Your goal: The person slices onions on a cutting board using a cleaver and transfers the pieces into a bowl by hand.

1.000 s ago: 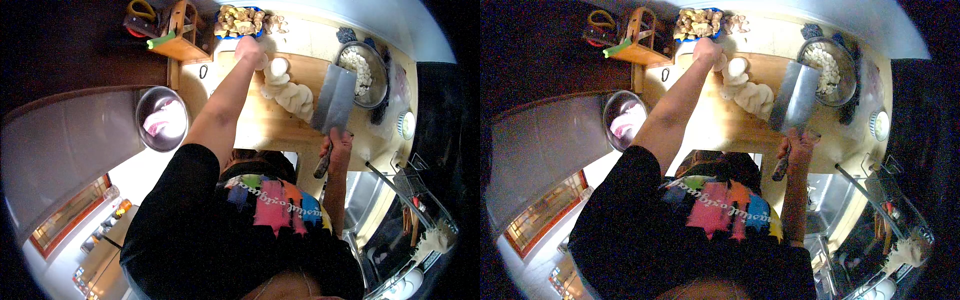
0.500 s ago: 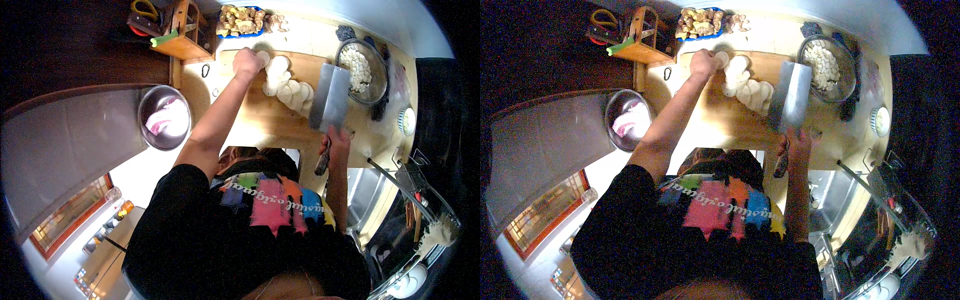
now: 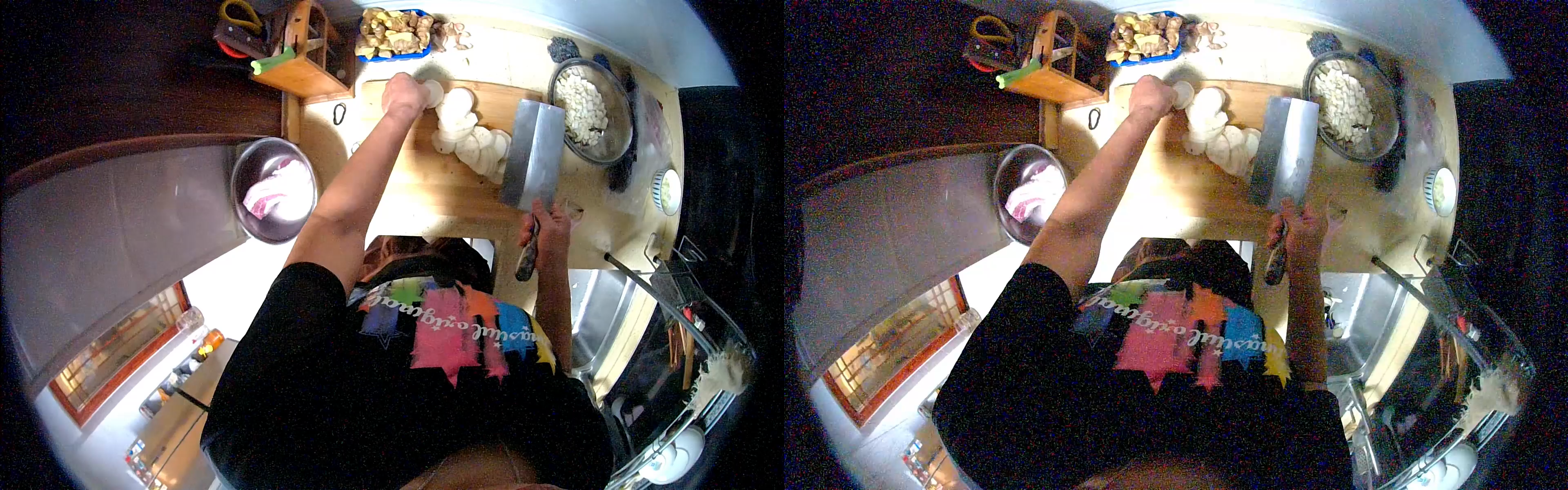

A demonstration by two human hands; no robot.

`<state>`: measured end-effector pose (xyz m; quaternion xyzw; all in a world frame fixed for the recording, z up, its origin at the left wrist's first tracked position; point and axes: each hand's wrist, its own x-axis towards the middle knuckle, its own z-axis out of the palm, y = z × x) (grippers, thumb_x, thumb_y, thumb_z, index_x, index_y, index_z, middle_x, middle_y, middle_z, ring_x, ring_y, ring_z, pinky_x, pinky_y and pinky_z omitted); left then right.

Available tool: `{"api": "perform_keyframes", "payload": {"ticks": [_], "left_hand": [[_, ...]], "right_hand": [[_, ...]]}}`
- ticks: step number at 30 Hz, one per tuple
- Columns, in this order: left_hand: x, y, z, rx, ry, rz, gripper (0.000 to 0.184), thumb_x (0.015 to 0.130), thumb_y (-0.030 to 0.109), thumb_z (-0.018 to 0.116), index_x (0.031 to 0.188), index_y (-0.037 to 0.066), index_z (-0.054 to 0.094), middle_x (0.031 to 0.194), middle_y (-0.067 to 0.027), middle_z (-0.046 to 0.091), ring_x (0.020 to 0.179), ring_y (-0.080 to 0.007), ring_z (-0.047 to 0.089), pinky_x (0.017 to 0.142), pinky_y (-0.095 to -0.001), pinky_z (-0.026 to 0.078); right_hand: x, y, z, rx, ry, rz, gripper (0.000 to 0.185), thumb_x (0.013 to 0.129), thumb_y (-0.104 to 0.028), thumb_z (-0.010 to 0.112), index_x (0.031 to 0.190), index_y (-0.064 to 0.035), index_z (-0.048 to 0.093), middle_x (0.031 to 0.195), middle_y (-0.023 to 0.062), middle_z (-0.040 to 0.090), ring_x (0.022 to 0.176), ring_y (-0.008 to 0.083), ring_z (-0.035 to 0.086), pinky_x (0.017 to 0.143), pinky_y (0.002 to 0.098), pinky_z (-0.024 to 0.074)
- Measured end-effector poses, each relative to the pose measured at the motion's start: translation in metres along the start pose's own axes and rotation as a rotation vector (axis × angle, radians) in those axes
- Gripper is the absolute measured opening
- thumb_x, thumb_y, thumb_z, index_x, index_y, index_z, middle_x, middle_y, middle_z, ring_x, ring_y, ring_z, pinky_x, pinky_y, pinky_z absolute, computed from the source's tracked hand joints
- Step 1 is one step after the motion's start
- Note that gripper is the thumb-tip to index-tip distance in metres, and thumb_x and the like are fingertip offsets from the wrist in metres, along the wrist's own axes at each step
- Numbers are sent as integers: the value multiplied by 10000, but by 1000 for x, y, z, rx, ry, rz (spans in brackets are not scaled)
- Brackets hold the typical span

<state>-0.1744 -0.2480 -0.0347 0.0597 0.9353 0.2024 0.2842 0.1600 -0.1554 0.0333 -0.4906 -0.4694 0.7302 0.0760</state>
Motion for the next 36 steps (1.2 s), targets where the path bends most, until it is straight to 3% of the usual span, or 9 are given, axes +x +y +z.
{"api": "perform_keyframes", "payload": {"ticks": [5,11,13,17,20,21,26,30,36], "left_hand": [[-11,15,3,36,66,12,410,734,315,723,995,-1,706,1102,-205,670,1046,-309,652,893,-368,513],[26,-5,16,-239,-167,-125,416,724,306,742,950,-41,707,954,-186,708,934,-277,689,825,-345,524],[35,-7,5,-3,-61,252,402,710,267,746,943,-56,700,903,-180,709,819,-256,696,762,-361,532],[20,27,-21,-473,-338,76,346,726,191,739,984,-36,700,1008,-252,674,862,-288,656,762,-436,518],[6,43,-4,-249,-402,106,373,739,220,761,1010,-26,687,1062,-239,665,999,-336,644,874,-396,503],[1,53,-6,468,-370,601,418,743,277,752,1043,-5,684,1112,-209,661,1049,-338,634,916,-356,493],[9,43,37,72,-203,271,432,658,289,773,988,20,704,1073,-192,673,1026,-304,649,893,-345,508],[52,34,68,300,-238,540,454,618,266,783,987,14,705,1039,-177,688,978,-306,667,851,-345,525],[27,43,38,246,-324,527,403,586,147,809,891,-87,686,882,-204,696,767,-310,683,682,-379,547]], "right_hand": [[-1,-3,2,-8,6,-6,197,947,-249,593,850,-108,496,585,15,508,385,109,465,347,269,400],[1,-1,2,8,-27,-18,202,954,-263,586,860,-109,495,594,15,510,391,99,465,351,260,396],[2,-1,3,32,-23,-20,207,957,-259,583,855,-101,499,592,14,507,392,103,465,351,260,394],[-2,-6,3,-15,-13,-14,211,957,-254,585,848,-94,502,586,16,505,390,112,465,349,264,391],[2,-6,3,9,14,-3,209,960,-250,580,849,-89,507,576,16,500,390,117,466,349,269,389],[3,-5,3,2,9,-6,207,960,-251,580,855,-87,510,574,17,498,389,116,464,350,269,388],[5,-1,2,-34,44,-2,209,958,-259,584,861,-87,515,568,18,500,384,115,463,350,270,388],[6,3,-1,3,3,-14,220,954,-271,591,851,-92,514,565,16,505,384,112,464,351,268,390],[4,4,-3,16,18,-7,226,948,-277,599,845,-94,516,565,13,508,386,111,469,350,270,397]]}}
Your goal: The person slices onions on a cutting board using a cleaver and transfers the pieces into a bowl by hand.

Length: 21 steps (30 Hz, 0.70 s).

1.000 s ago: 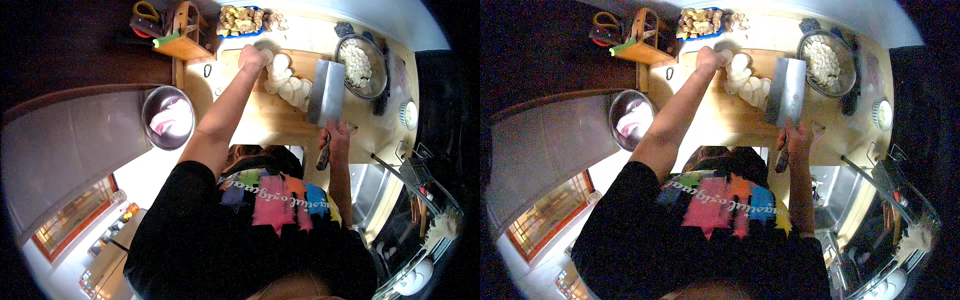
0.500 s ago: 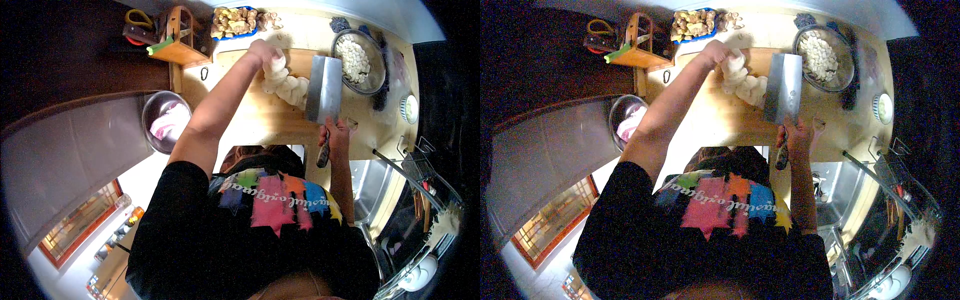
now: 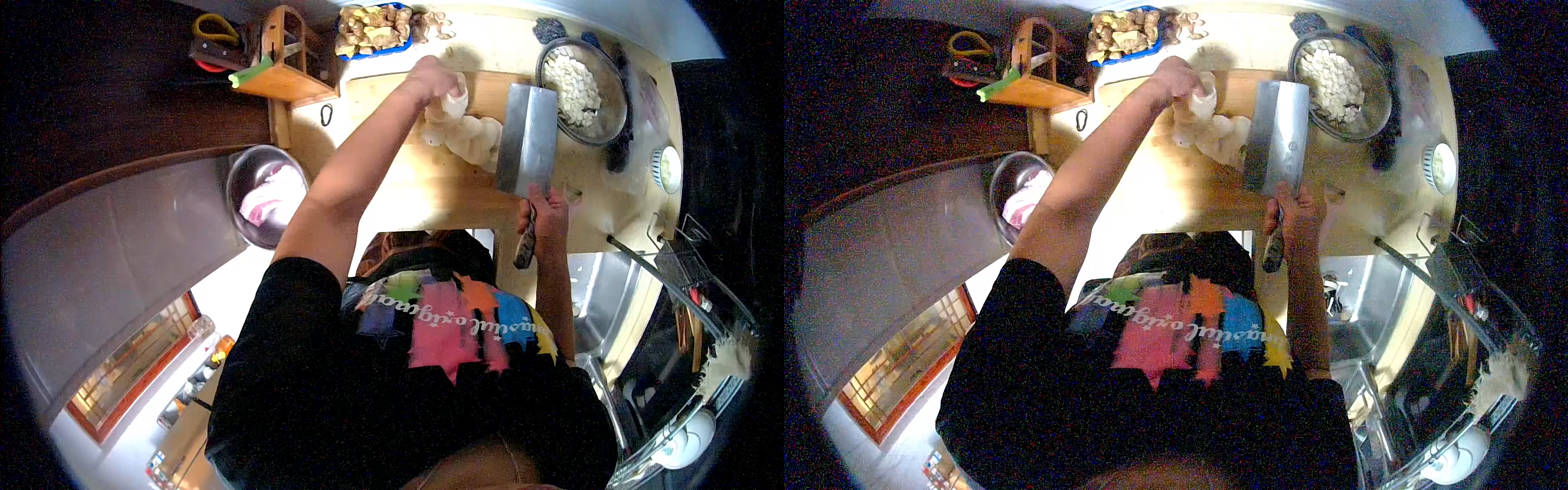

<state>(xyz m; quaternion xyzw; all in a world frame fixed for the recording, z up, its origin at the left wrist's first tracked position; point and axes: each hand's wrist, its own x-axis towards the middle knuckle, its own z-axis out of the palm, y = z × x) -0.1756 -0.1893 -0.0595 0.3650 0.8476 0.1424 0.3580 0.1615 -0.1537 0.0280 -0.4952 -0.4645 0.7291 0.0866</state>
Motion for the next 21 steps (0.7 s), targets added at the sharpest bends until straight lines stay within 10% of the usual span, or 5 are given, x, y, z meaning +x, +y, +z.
{"api": "perform_keyframes", "payload": {"ticks": [3,21], "left_hand": [[-18,-13,-7,-1068,76,-272,222,667,2,794,837,-77,676,768,-145,666,570,-231,580,462,-382,458],[-39,-7,-5,-946,-75,-303,448,617,22,789,1019,-115,645,987,-228,664,862,-332,641,738,-459,514]], "right_hand": [[-2,-2,0,18,-10,-2,229,946,-281,602,839,-98,516,568,12,507,388,110,469,351,271,399],[-8,4,14,-27,-35,4,193,940,-249,614,863,-88,539,579,13,526,388,103,469,346,260,387]]}}
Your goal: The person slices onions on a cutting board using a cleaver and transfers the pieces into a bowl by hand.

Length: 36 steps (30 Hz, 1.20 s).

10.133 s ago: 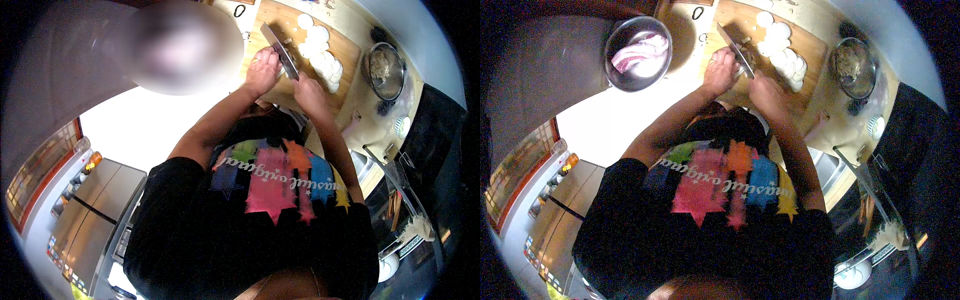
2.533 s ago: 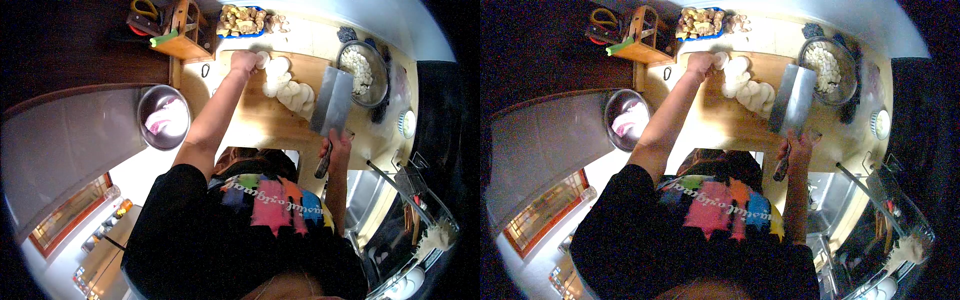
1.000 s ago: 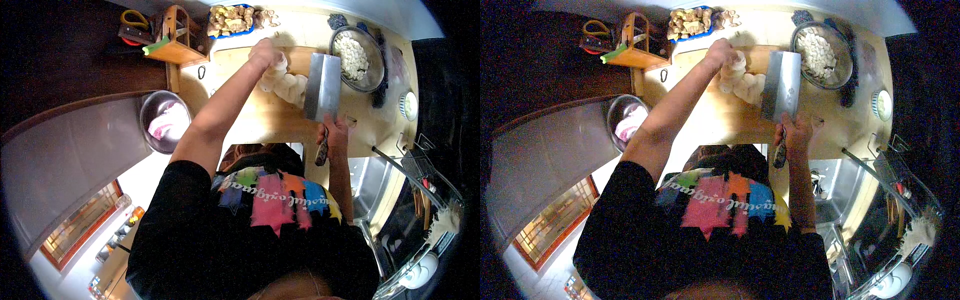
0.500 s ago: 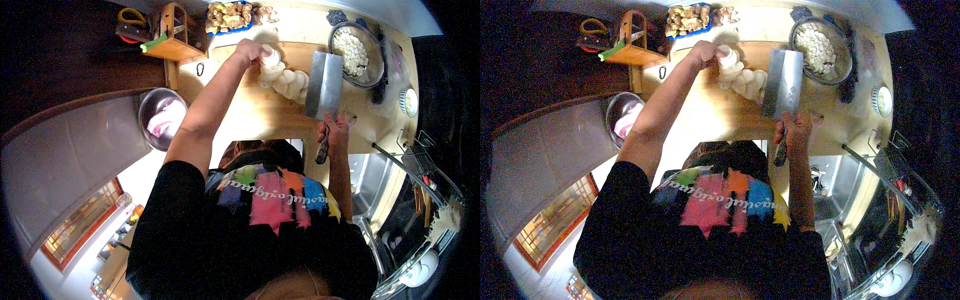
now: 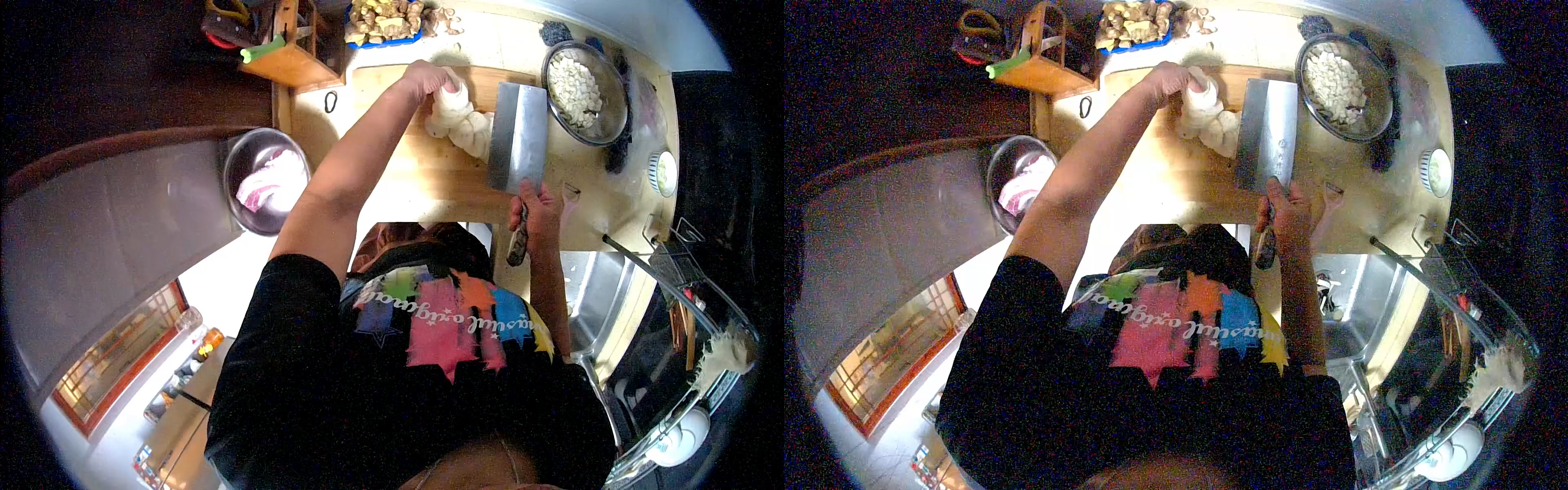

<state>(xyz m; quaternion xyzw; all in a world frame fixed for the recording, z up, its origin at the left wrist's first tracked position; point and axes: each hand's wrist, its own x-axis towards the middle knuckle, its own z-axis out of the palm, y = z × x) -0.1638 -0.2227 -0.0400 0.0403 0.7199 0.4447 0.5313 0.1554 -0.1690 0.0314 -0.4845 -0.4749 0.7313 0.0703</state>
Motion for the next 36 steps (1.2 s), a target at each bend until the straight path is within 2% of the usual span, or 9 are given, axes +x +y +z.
{"api": "perform_keyframes", "payload": {"ticks": [5,10,14,18,20,24,25,28,36], "left_hand": [[-36,-4,15,93,195,359,549,668,28,750,1164,-107,557,1081,-214,648,917,-285,646,816,-390,521],[-70,-14,-22,-37,59,369,595,692,70,743,1224,-90,528,1107,-193,644,996,-252,636,850,-362,538],[-90,-40,-54,369,-246,259,560,628,142,747,1154,4,618,1014,-125,678,965,-246,633,885,-347,500],[-101,-53,-44,956,-369,205,564,645,198,734,1169,33,605,1142,-179,612,1051,-306,572,943,-384,455],[-113,-57,-42,884,-173,313,605,666,217,730,1217,23,572,1226,-197,565,1153,-340,521,1006,-398,423],[-125,-111,-52,683,378,513,790,679,292,819,1327,7,467,1234,-208,537,1222,-348,488,1056,-407,395],[-156,-99,-42,686,427,300,792,741,227,800,1401,70,391,1300,-212,462,1122,-353,566,994,-420,476],[-167,-130,-25,559,500,367,706,733,148,773,1354,90,441,1200,-232,523,1054,-387,591,928,-405,500],[-140,-170,-25,521,593,654,547,759,-8,620,1284,113,528,1184,-215,544,1035,-413,580,917,-413,496]], "right_hand": [[1,4,-3,-28,-32,-6,236,945,-258,598,826,-67,530,578,27,537,384,143,498,347,302,434],[-8,6,2,-154,-45,-32,180,951,-237,592,875,-83,536,579,7,514,416,101,473,368,268,393],[-11,10,10,-321,-158,-80,192,963,-232,563,852,-78,536,572,4,501,431,100,477,378,267,389],[-3,16,27,-580,-246,-189,231,967,-239,543,831,-52,532,567,15,502,443,110,485,407,289,389],[3,22,33,-718,-242,-245,242,965,-240,541,832,-38,530,564,30,510,450,120,495,423,305,398],[22,20,44,-1153,-168,-634,252,951,-259,542,859,-25,528,623,166,580,534,311,588,521,439,454],[25,18,48,-1242,-166,-770,260,949,-275,540,865,-28,531,661,209,597,585,378,611,559,483,466],[25,1,64,-1412,-162,-733,282,947,-309,526,858,-42,537,709,240,607,675,453,601,602,542,459],[7,-1,48,-1643,-300,-711,263,955,-299,512,851,-59,539,688,213,623,645,415,634,582,527,486]]}}
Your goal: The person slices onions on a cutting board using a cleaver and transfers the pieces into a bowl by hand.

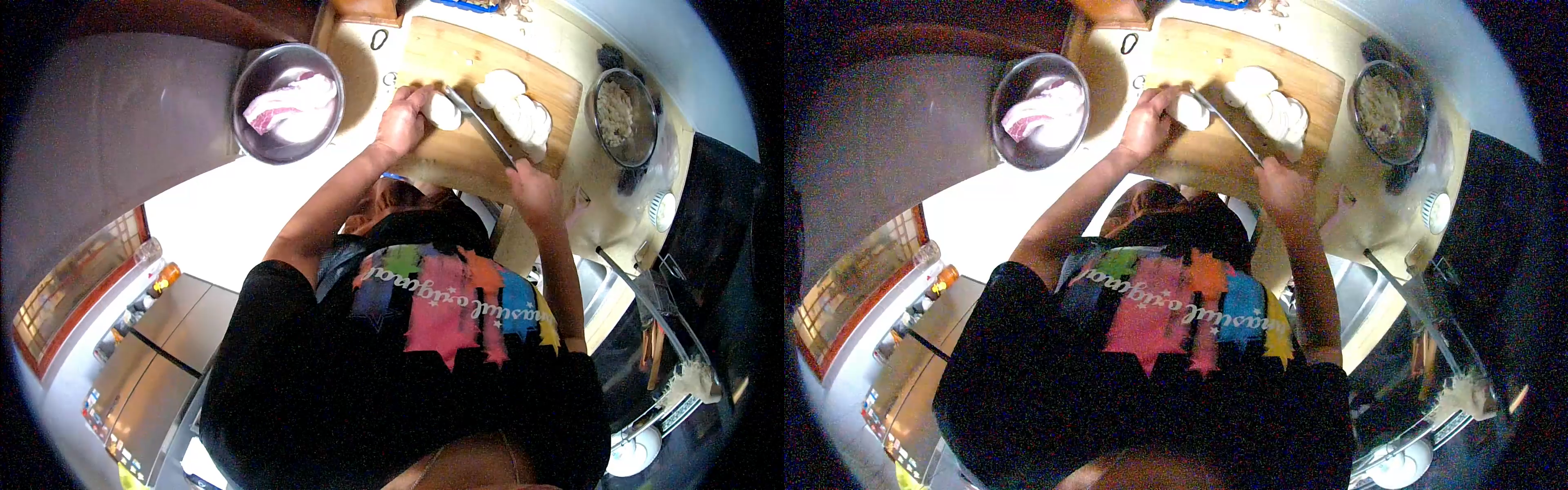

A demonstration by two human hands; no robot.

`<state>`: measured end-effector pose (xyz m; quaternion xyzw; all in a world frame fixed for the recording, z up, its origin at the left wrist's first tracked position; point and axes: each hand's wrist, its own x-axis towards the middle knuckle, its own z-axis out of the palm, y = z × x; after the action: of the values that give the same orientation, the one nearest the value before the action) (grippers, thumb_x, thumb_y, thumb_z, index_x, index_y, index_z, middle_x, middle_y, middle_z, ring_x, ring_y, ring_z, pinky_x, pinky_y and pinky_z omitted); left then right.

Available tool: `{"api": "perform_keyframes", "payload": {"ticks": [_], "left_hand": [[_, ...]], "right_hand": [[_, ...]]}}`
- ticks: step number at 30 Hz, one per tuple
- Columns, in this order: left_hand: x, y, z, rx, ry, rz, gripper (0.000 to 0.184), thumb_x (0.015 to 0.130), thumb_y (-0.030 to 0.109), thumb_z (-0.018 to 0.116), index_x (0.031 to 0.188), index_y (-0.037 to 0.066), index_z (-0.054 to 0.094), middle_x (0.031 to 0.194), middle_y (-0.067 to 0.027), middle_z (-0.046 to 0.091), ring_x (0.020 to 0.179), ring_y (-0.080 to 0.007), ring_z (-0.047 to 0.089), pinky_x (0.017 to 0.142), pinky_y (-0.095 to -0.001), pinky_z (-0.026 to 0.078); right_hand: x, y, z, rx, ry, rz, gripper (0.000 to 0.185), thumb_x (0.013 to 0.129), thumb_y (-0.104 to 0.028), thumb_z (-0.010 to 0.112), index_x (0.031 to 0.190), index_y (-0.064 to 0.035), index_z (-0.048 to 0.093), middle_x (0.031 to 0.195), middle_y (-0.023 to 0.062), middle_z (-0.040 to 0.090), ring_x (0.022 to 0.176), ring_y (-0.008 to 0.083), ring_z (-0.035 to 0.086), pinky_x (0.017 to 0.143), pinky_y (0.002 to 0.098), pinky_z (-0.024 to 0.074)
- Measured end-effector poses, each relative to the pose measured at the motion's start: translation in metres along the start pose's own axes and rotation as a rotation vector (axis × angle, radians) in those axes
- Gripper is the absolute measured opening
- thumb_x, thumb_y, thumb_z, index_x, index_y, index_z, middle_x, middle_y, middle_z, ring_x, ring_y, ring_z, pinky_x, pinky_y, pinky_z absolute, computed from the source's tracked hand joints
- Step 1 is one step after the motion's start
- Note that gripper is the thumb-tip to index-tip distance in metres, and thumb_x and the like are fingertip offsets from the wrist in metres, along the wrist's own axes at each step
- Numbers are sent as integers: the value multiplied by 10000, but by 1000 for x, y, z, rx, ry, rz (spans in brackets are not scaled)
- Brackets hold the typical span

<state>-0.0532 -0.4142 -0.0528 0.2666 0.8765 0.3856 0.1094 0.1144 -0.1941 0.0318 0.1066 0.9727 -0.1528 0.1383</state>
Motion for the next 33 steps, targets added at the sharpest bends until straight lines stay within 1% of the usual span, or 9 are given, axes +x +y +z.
{"api": "perform_keyframes", "payload": {"ticks": [2,4,10,15,17,19,21,28,33], "left_hand": [[-6,1,0,4,52,29,547,754,-12,615,1283,95,525,1163,-225,552,1034,-419,577,920,-419,494],[-12,17,-7,-34,74,-239,570,714,-8,656,1265,10,508,1145,-225,566,1061,-395,554,953,-421,475],[-8,12,11,-77,-3,-172,588,697,52,712,1247,-5,513,1086,-237,586,1055,-399,548,941,-427,469],[-18,18,9,-108,54,-126,564,734,60,677,1262,-29,501,1155,-280,515,1083,-411,517,937,-436,459],[-24,28,2,-8,217,-41,521,744,90,718,1237,59,549,1174,-169,535,1074,-376,515,906,-426,471],[-24,22,7,28,164,70,475,761,108,715,1213,79,571,1160,-152,530,1072,-368,509,891,-423,473],[-21,17,12,38,126,208,336,805,134,694,1132,113,623,1135,-126,528,1048,-342,522,845,-416,489],[-16,13,13,49,69,183,276,809,123,687,1079,111,632,1113,-100,532,1000,-318,554,783,-428,513],[-18,21,7,39,67,159,284,803,136,694,1081,119,634,1107,-113,528,1014,-306,561,788,-422,524]], "right_hand": [[-9,4,8,36,5,-16,268,958,-307,507,851,-64,537,682,207,621,636,412,631,578,527,482],[-13,6,17,126,137,5,291,955,-344,508,856,-72,531,668,206,609,632,416,622,575,532,471],[2,-14,31,121,-62,116,298,940,-345,537,892,-51,536,713,217,612,708,441,608,612,522,445],[0,-12,41,217,-30,163,302,932,-349,545,955,-49,572,736,228,624,722,431,622,621,519,456],[1,-10,40,246,-47,189,302,930,-347,546,983,-52,581,754,229,631,730,426,627,629,518,464],[-1,-26,17,156,95,98,282,938,-325,533,1034,-66,590,793,221,645,746,415,634,647,514,479],[1,-34,7,130,76,101,271,943,-313,525,1041,-68,590,801,213,650,754,409,637,653,516,482],[11,-57,-10,-33,-31,-2,212,948,-267,510,986,-64,558,795,198,661,758,402,646,667,516,494],[43,-69,4,-81,-120,62,184,925,-227,526,963,-49,555,774,214,663,740,404,662,660,530,509]]}}
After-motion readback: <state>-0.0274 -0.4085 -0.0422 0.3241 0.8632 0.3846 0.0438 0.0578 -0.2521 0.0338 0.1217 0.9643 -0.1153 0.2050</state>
